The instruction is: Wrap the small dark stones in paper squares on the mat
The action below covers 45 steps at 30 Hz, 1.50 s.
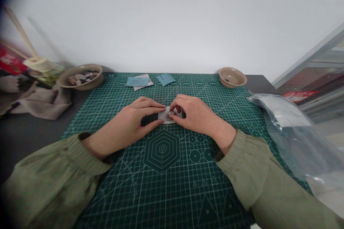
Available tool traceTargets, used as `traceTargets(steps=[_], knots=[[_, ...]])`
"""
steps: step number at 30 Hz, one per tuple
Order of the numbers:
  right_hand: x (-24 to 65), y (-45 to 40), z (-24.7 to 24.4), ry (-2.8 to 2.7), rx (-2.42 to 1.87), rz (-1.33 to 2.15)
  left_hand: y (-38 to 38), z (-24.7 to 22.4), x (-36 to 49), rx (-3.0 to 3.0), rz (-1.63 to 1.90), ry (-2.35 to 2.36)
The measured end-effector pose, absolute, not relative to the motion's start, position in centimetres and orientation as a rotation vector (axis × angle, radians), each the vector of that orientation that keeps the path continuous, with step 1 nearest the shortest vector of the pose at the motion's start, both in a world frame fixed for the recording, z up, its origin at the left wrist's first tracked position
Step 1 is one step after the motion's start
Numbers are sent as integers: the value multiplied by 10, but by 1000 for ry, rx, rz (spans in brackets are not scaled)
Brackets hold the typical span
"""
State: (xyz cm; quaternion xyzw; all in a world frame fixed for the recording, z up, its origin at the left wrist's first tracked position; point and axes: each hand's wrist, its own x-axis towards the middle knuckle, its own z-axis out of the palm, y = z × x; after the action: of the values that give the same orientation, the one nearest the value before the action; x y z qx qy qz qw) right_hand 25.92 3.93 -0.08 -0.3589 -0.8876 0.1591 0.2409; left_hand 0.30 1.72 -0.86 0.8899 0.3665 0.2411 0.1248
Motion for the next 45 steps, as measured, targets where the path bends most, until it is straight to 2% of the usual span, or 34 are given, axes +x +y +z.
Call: traceTargets(steps=[39,45], knots=[[253,43,-9,-2465,-1020,299,18,-16,3,2546,745,1133],[254,42,-8,-2482,-920,381,18,-16,4,2535,756,1134]])
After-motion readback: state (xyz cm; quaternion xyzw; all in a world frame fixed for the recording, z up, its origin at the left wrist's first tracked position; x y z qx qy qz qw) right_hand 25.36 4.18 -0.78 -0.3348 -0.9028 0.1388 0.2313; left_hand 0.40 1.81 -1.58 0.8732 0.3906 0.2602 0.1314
